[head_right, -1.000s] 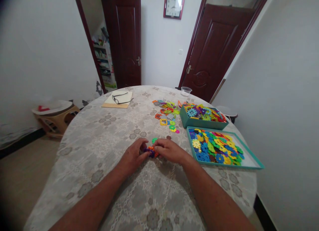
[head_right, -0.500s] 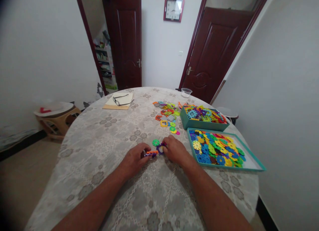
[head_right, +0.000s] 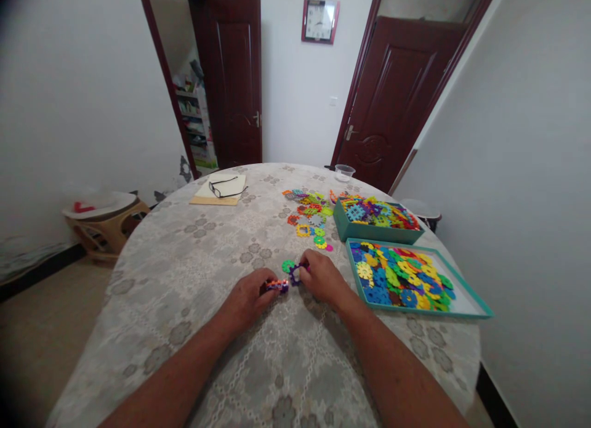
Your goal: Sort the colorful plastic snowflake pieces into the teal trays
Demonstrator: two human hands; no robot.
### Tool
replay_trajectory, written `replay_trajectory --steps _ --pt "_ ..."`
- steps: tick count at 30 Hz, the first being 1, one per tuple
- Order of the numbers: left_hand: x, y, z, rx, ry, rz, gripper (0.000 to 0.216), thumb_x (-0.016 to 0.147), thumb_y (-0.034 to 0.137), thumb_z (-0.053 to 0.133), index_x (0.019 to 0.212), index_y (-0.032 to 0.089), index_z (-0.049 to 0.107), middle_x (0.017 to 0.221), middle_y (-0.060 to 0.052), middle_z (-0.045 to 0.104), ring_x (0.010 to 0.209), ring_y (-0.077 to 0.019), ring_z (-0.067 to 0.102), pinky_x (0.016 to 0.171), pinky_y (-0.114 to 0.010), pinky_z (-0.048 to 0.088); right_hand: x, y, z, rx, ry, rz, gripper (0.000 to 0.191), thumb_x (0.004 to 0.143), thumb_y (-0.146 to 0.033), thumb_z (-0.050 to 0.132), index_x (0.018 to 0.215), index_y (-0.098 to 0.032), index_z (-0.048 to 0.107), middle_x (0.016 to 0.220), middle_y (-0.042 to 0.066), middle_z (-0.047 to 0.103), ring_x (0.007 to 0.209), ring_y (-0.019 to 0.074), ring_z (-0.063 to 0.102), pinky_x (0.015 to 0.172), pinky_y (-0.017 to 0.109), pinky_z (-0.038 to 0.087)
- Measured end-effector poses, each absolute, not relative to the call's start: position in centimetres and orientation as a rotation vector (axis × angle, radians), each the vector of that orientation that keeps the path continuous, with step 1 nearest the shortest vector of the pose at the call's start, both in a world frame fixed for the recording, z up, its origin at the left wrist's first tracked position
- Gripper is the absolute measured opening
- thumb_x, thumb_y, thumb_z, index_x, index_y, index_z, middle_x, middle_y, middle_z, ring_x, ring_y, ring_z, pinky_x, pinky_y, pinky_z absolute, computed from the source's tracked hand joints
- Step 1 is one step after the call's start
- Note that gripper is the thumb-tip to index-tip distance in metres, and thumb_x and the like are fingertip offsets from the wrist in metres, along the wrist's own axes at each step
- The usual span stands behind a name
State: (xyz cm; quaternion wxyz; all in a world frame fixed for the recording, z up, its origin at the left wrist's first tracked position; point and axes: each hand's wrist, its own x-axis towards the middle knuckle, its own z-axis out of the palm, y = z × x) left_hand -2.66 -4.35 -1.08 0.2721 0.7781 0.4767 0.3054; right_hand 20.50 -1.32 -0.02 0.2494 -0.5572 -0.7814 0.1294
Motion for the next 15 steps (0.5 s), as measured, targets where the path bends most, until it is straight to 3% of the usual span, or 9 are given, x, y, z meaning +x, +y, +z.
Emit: replay_trajectory --steps 4,9,15 --pt "-2.8 -4.2 -1.4 2.041 1.267 0.9 0.024 0.085 0.019 0.066 0.109 0.024 0.067 0.102 -0.002 0.073 0.093 -0.0187 0.066 0.085 -0.03 0.049 19.6 -2.0 0.7 -1.362 -2.064 0.587 0.004 0.087 -0.019 0.061 0.09 -0.021 0.062 0.077 -0.003 0.063 0.07 0.0135 0.055 0.065 0.024 0.039" --pt "-3.1 -3.8 -2.4 2.092 1.262 0.969 0.043 0.081 0.013 0.067 0.124 0.021 0.063 0.116 -0.007 0.069 0.104 -0.022 0.064 0.094 -0.036 0.05 19.1 -2.6 0.9 -1.204 -2.08 0.778 0.006 0.087 -0.019 0.061 0.092 -0.021 0.064 0.079 -0.003 0.066 0.071 0.0134 0.057 0.065 0.023 0.041" --pt "-3.0 -3.9 -2.3 2.204 1.222 0.919 0.016 0.087 0.012 0.06 0.098 0.021 0.067 0.098 -0.004 0.065 0.095 -0.0194 0.061 0.085 -0.03 0.047 19.4 -2.5 0.8 -1.101 -2.15 0.948 0.017 0.088 -0.019 0.057 0.098 -0.021 0.07 0.086 -0.001 0.07 0.078 0.0152 0.062 0.071 0.024 0.047"
